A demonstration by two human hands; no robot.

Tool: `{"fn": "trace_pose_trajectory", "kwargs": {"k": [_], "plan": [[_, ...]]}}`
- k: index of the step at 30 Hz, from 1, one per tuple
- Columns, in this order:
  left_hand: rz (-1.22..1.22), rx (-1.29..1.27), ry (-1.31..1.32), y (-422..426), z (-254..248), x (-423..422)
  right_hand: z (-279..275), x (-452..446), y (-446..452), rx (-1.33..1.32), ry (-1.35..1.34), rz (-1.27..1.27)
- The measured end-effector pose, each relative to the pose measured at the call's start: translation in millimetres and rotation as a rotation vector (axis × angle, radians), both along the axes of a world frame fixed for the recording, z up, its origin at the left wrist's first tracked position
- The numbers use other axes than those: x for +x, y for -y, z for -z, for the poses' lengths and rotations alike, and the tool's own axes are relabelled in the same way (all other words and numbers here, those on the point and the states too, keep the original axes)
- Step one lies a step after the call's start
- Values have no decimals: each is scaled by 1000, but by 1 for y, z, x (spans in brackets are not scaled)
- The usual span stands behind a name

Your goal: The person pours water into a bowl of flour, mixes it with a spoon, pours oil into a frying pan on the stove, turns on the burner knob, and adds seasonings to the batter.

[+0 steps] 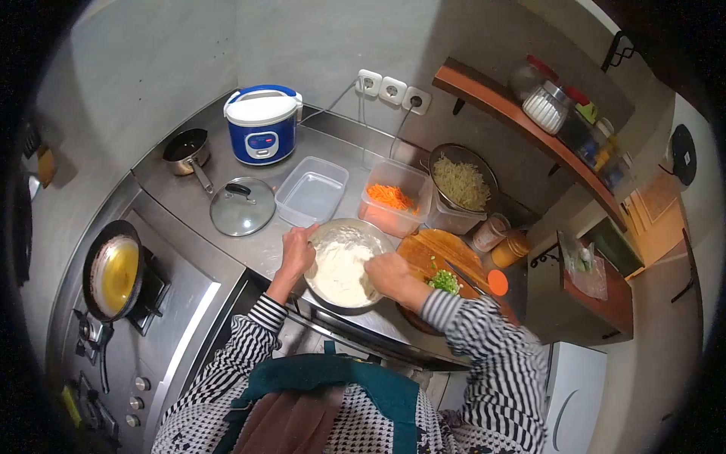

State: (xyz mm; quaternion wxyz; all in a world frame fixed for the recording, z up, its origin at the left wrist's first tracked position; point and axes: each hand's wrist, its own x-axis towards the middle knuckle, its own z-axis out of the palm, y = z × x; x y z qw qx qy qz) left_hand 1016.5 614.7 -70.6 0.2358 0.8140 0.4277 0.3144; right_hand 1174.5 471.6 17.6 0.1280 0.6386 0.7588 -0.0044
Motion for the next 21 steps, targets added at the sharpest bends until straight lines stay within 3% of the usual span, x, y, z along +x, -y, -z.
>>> {"fn": "trace_pose_trajectory", "kwargs": {"k": [3,5,9,12,14,16,19,21], "plan": [[-19,-12,-32,3,-13,-5,0,-40,-8,67,-85,55],[-38,-38,-43,2,-19,-8,-16,-49,18,21,-124,-95],[-42,-25,-30,5,-9,-8,-34,-8,14,-179,12,34],[-20,-23,1,4,-3,-2,-2,-22,-12,161,1,32],[-32,-53,-14,0,-3,-4,-1,-49,-2,139,-79,-38],[-100,-39,-61,6,-5,-9,-31,-56,22,-48,-80,-67],[-87,-35,-63,10,-10,-9,-47,-18,16,-163,146,33],[-31,-61,-28,8,-10,-5,-11,-8,-7,36,134,-11]]}}
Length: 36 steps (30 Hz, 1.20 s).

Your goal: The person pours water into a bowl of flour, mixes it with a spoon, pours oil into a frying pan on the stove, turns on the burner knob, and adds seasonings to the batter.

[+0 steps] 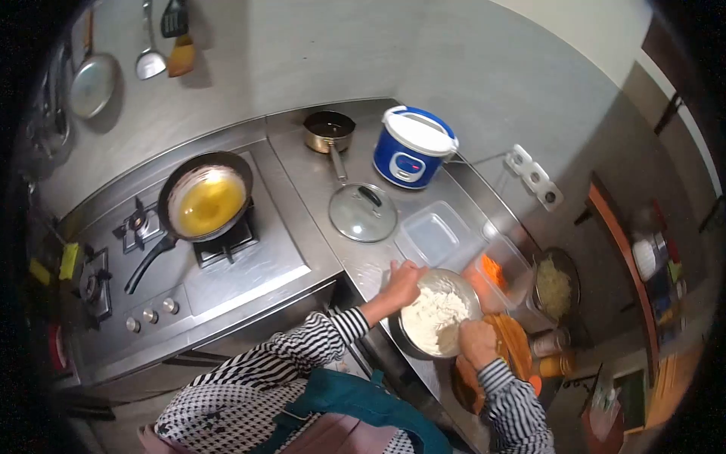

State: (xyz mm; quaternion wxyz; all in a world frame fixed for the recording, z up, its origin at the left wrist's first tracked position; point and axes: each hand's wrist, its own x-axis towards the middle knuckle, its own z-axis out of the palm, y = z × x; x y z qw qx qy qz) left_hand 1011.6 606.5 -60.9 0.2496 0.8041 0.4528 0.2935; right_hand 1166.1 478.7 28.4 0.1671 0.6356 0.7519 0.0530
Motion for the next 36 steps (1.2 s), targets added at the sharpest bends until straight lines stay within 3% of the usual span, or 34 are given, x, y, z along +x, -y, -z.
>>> {"fn": "trace_pose_trajectory", "kwargs": {"k": [4,7,8,10,12,14,16,19,22,24,25,26,28,30,32,34,36], "plan": [[-42,-33,86,7,-13,-10,20,-49,-3,122,-3,-186],[-78,-57,76,5,-13,-13,-23,-42,31,-59,-69,-203],[-79,-29,63,2,-9,-13,-35,-30,29,-148,53,-140],[-50,24,47,-2,6,-4,-25,1,9,-105,137,-88],[-9,11,0,-3,10,-1,5,1,-12,50,-1,-93],[-57,42,-51,-1,2,-5,27,-29,-18,195,20,-240],[-80,0,-3,0,-7,-13,3,-58,4,26,-30,-218],[-66,-31,24,0,-9,-17,-32,-32,33,-128,-70,-162],[-67,27,24,1,3,-11,-18,1,8,-53,71,-116],[-71,61,16,-1,4,-11,20,-2,-13,187,-40,-248],[-74,54,9,1,1,-12,27,-21,-17,227,-49,-146],[-80,50,5,0,-3,-11,15,-50,-12,119,-33,-74],[-92,0,26,3,-15,-14,-32,-69,19,-21,-194,-185],[-87,-17,24,6,-12,-17,-46,-36,32,-164,-131,-99],[-74,18,21,2,-7,-14,-39,-3,22,-116,63,44],[-71,68,1,6,-3,-8,37,31,-9,154,-92,-118],[-79,131,-6,4,1,-3,12,-18,-13,208,-82,-165]]}}
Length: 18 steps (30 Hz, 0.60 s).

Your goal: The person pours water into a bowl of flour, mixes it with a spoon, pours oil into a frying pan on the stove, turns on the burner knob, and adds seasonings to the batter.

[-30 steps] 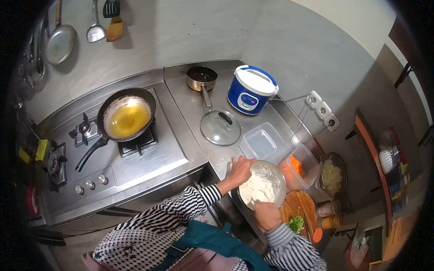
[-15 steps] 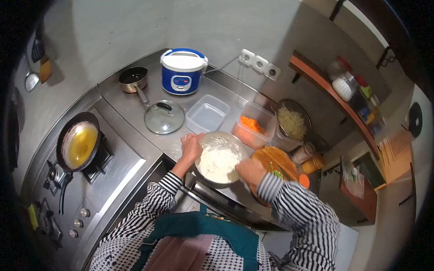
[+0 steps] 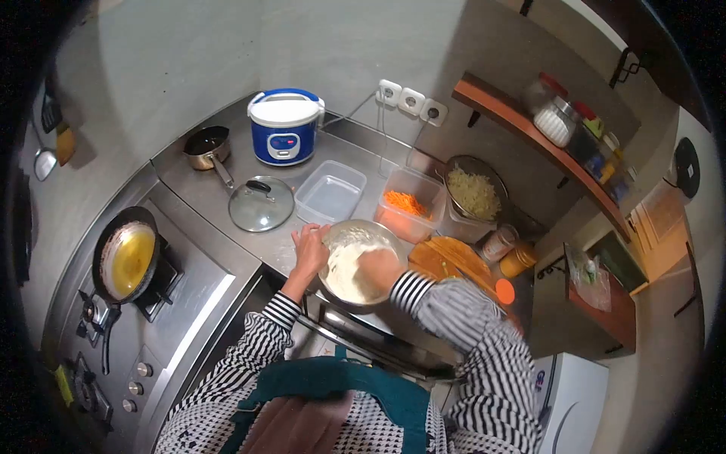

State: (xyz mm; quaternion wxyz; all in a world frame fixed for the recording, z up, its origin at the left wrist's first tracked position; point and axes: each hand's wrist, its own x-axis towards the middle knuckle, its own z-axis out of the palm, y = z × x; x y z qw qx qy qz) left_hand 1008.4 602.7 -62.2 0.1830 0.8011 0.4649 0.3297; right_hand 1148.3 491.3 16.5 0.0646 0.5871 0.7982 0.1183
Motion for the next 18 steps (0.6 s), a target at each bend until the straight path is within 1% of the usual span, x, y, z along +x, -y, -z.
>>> {"fn": "trace_pose_trajectory", "kwargs": {"k": [1,2,3,4,5,6,7,8,10,13,14,16,18], "plan": [[-18,29,2,-1,6,1,6,-26,9,45,22,-20],[-44,55,1,-3,9,0,-2,-38,20,1,-86,-89],[-39,38,-43,0,2,-4,-7,-33,34,73,-249,-262],[23,-16,18,1,-1,-6,-27,-29,45,-97,-165,-185],[25,-19,31,0,0,-5,-44,-22,53,-264,-70,-109],[24,-21,46,0,-1,-4,-51,-8,56,-308,-26,-93],[20,-29,-4,2,-7,-5,-45,11,52,-284,26,-112],[10,-39,-52,4,-14,-6,-42,19,42,-293,135,-17],[28,-25,-12,2,0,0,-22,25,15,-176,201,69],[-6,37,1,4,-6,-2,5,-6,5,10,149,-31],[-6,36,26,6,-6,-3,1,-19,12,-34,97,-62],[5,32,66,5,-8,-7,-26,-27,35,-200,25,-108],[15,21,88,5,-10,-7,-48,-5,45,-339,22,-45]]}}
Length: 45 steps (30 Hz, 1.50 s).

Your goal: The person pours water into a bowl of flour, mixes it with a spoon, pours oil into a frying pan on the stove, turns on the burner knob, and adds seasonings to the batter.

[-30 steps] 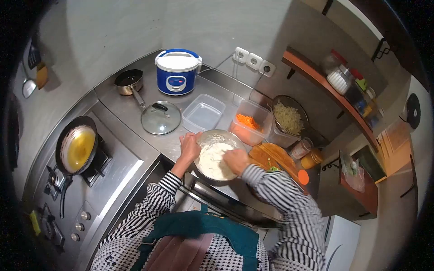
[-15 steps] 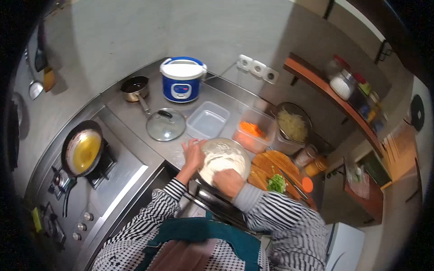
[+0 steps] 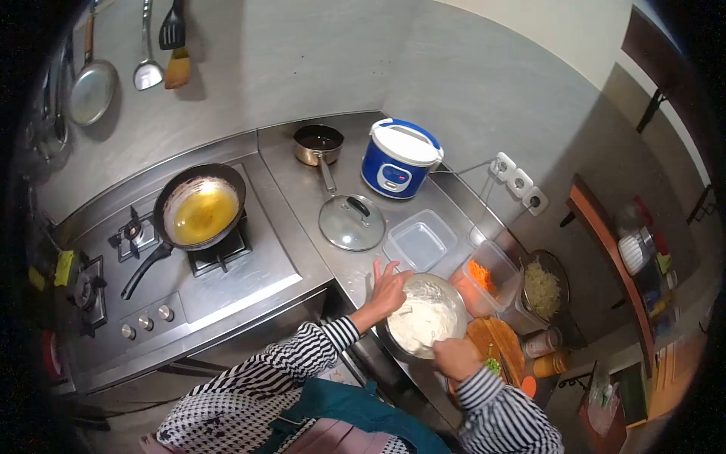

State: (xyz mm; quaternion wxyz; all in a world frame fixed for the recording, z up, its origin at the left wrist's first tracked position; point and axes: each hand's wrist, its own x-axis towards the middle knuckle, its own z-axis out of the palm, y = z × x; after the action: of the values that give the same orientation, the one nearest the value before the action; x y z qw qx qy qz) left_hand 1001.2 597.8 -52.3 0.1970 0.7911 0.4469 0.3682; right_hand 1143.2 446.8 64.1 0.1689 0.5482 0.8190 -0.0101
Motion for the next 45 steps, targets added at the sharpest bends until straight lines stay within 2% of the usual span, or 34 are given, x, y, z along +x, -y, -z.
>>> {"fn": "trace_pose_trajectory", "kwargs": {"k": [2,4,7,8,10,12,13,14,16,19,20,22,24,26,28,29,31,33,36,39,42,45], "plan": [[10,4,5,3,1,0,-10,16,-11,-51,224,62],[26,42,-4,2,0,4,23,38,-37,158,203,56],[9,25,-20,-5,3,6,49,-3,-54,325,159,51],[-7,25,-31,-6,5,8,54,-18,-47,319,138,-37],[-28,47,13,-6,3,5,26,-29,-22,153,36,-75],[-32,48,42,-5,2,1,-8,-13,-7,14,45,-29],[-25,43,49,-6,0,0,-8,4,-11,-54,157,32],[-14,37,57,-5,1,1,-7,16,-19,-40,281,67],[13,22,41,-3,1,6,10,31,-41,121,325,76],[-4,43,-8,-8,6,10,44,1,-56,371,193,38],[-22,50,-27,-9,10,11,68,-2,-55,368,102,53],[-48,53,-8,-6,5,6,30,-30,-25,178,-3,25],[-62,37,-18,-8,4,-2,-4,-18,-8,14,42,96],[11,9,-45,-11,7,5,3,32,-23,-11,166,151],[45,59,77,-16,21,10,44,51,-44,219,126,97],[53,41,50,-19,21,9,61,40,-52,297,70,148],[47,34,15,-22,21,4,73,13,-56,349,-30,79],[43,32,-10,-20,11,-2,42,-21,-33,153,-43,80],[66,-2,-66,-15,0,-9,1,8,-12,-106,-88,94],[89,-18,-123,-14,0,-6,-10,37,-36,-113,260,155],[90,-5,-149,-11,-7,-4,7,48,-70,268,199,-185],[90,52,-118,-3,-7,-1,12,45,-91,463,273,-554]]}}
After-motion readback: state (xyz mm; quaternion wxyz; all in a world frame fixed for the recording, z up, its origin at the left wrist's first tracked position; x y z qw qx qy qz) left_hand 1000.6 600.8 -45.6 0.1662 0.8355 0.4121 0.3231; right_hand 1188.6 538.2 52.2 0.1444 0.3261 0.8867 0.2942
